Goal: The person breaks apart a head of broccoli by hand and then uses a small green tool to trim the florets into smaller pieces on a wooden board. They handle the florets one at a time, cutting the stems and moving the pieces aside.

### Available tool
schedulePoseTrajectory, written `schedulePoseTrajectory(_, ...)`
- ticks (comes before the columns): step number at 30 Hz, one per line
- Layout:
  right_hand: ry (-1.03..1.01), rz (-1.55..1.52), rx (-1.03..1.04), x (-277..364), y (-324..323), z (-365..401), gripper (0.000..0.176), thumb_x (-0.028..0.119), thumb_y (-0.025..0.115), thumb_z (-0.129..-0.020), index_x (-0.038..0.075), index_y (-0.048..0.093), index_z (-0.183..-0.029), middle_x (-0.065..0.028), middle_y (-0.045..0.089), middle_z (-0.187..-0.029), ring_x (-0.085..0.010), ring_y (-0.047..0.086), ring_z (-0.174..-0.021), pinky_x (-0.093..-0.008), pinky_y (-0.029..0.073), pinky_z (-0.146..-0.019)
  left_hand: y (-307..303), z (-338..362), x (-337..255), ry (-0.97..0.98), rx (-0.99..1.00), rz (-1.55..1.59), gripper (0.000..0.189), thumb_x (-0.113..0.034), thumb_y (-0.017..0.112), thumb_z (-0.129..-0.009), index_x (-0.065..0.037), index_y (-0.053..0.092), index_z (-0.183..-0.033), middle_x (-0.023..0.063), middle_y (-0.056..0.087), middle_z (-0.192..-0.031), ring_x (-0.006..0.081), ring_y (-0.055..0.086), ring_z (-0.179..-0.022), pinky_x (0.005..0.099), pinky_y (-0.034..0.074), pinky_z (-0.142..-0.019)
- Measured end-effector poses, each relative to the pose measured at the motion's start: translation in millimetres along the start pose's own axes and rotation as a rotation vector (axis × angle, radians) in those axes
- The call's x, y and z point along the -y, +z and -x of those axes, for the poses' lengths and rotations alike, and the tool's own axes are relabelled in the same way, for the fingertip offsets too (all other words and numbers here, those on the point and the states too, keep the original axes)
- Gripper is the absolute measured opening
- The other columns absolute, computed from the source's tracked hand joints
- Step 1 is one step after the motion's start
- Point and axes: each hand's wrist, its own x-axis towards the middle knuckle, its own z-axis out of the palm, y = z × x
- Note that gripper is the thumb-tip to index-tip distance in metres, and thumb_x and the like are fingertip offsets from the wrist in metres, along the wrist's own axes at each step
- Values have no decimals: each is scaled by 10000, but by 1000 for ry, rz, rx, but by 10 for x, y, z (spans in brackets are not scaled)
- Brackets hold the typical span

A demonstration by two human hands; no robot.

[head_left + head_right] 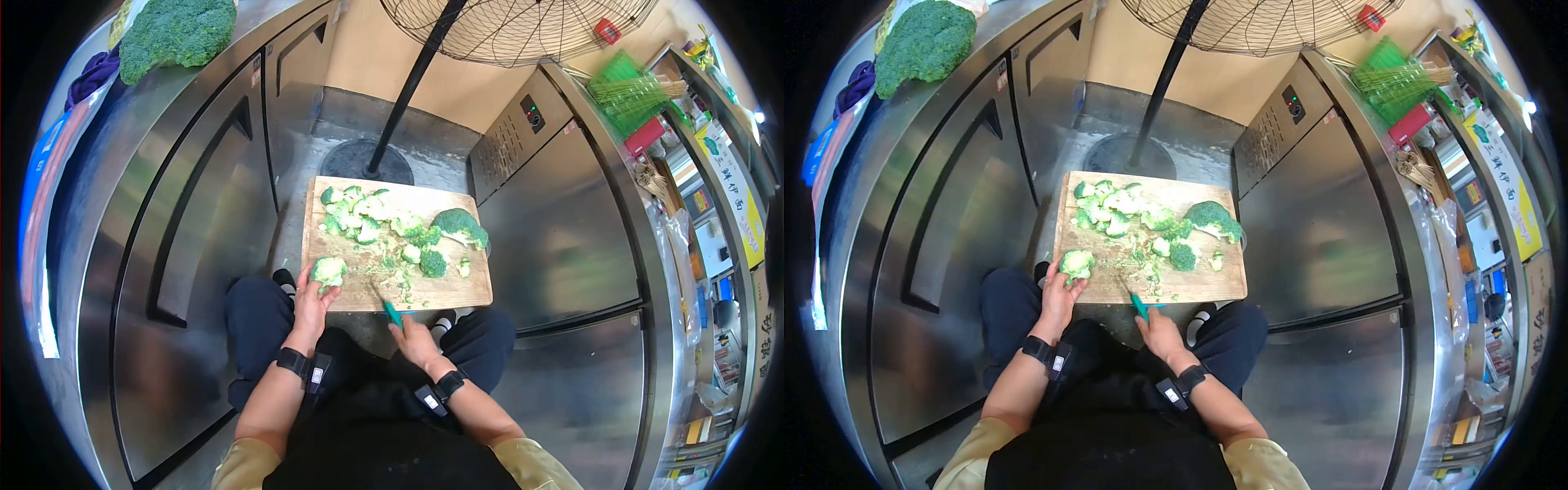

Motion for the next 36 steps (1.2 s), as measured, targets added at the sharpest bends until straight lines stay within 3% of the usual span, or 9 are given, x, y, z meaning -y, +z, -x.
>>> schedulePoseTrajectory(3, 117, -160, 65, -137, 224, -34, 315, 299, 545, -922, -2, 486, -994, -117, 607, -640, -192, 612, -540, -328, 475, -483, -39, -43, -19, -77, 47, 108, 387, -134, 430, -907, -45, 406, -1283, 144, 544, -1164, 255, 588, -968, 364, 508, -849)
schedulePoseTrajectory(4, 248, -380, 151, 281, -52, 9, 278, 275, 579, -911, 18, 501, -979, -64, 573, -625, -126, 572, -520, -282, 450, -454, -105, -41, 8, -123, 68, 154, 383, -152, 430, -909, -31, 414, -1272, 152, 554, -1153, 259, 591, -967, 363, 505, -857)
schedulePoseTrajectory(8, 196, -813, 74, 550, -105, -108, 284, 141, 663, -857, 73, 503, -1082, 25, 511, -667, -64, 480, -489, -202, 388, -435, 5, 96, -118, -308, 200, 172, 416, -267, 393, -927, 30, 444, -1215, 184, 602, -1081, 256, 605, -941, 349, 494, -870)
schedulePoseTrajectory(17, 102, -1115, 92, 800, -239, -659, 434, 50, 660, -842, 58, 473, -1233, 25, 543, -700, -55, 487, -506, -199, 392, -442, -124, 61, 12, -472, 445, -255, 535, -425, 328, -965, 19, 463, -1231, 176, 607, -1045, 207, 618, -876, 324, 514, -785)
schedulePoseTrajectory(20, 174, -1120, 39, 767, -213, -701, 373, 49, 657, -844, 51, 490, -1177, 17, 537, -676, -66, 488, -484, -208, 393, -429, 151, 217, -57, -265, 127, -351, 399, -324, 422, -971, -17, 498, -1213, 124, 587, -1053, 200, 614, -838, 286, 511, -752)
schedulePoseTrajectory(23, 190, -1144, -11, 759, -174, -731, 344, 60, 657, -848, 54, 493, -1150, 14, 532, -670, -70, 488, -479, -213, 389, -423, 227, 174, -83, 50, 219, -408, 320, -146, 597, -886, -42, 539, -1183, 92, 545, -1124, 166, 595, -886, 284, 502, -760)
schedulePoseTrajectory(26, 165, -1098, -31, 760, -147, -767, 306, 88, 653, -857, 53, 499, -1120, 18, 529, -672, -62, 482, -482, -217, 389, -424, 60, -16, 66, 175, 227, -667, 333, 0, 658, -783, -39, 578, -1104, 75, 547, -1116, 175, 582, -909, 268, 485, -744)
schedulePoseTrajectory(29, 73, -867, -109, 842, -245, -723, 268, 153, 603, -898, 45, 484, -1113, -7, 541, -666, -93, 509, -485, -248, 409, -436, 201, -39, -62, 648, 154, -952, 309, 31, 666, -724, -46, 607, -1018, 88, 544, -1096, 195, 568, -926, 268, 467, -709)
schedulePoseTrajectory(36, 42, -430, 101, 663, -239, -288, 293, 261, 441, -978, 29, 430, -1155, -78, 570, -685, -168, 570, -517, -302, 462, -488, 103, -80, 54, 620, -55, -1099, 292, 36, 686, -699, -67, 607, -960, 97, 534, -1004, 239, 541, -953, 300, 447, -775)
